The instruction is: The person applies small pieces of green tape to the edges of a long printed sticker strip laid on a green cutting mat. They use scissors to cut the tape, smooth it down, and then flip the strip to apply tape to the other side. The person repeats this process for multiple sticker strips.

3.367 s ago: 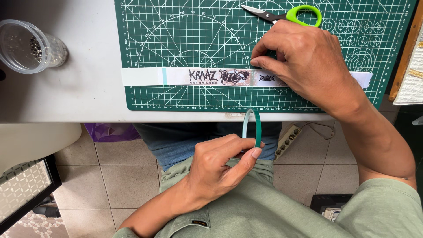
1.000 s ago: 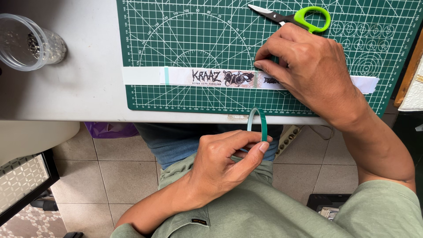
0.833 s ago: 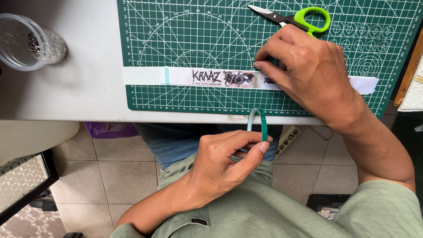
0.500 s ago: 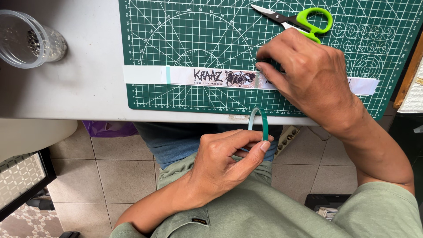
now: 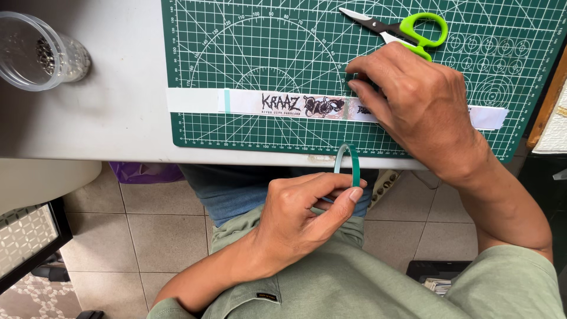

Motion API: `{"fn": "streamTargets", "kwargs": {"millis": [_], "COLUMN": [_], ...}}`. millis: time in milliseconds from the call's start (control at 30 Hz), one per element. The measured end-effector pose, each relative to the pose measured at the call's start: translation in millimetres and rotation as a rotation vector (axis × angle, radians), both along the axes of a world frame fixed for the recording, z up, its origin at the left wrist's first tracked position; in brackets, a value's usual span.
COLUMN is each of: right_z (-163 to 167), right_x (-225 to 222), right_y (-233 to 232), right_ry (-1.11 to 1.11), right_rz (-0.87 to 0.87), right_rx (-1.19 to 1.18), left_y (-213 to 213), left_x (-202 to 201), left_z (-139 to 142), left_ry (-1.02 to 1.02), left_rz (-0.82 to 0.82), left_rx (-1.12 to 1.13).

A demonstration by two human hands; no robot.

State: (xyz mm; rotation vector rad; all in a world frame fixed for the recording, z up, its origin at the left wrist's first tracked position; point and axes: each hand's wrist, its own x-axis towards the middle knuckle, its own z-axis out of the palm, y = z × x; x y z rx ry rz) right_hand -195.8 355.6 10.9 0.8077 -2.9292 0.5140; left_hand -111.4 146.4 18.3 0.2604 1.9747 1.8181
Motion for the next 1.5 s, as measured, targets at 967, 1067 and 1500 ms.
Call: {"fn": "streamTargets", "kwargs": {"millis": [967, 1067, 1500], "right_z": [-0.3, 0.2, 0.3], "right_x": [24.7, 23.9, 25.9], "right_y": [12.8, 12.5, 13.3], "right_ry": [0.004, 0.032, -0.104], "right_rz": [0.077, 0.076, 0.055], "right_rx": [0.188, 0.183, -0.022], "left_y": [1.3, 0.1, 1.9], "left_x": [-2.8, -2.8, 1.0], "left_z": [-0.4, -1.0, 0.2], "left_ry": [-0.02, -0.027, -0.052], "left_rz": [0.022, 0.027, 0.045], "left_rx": [0.026, 0.019, 0.023]}}
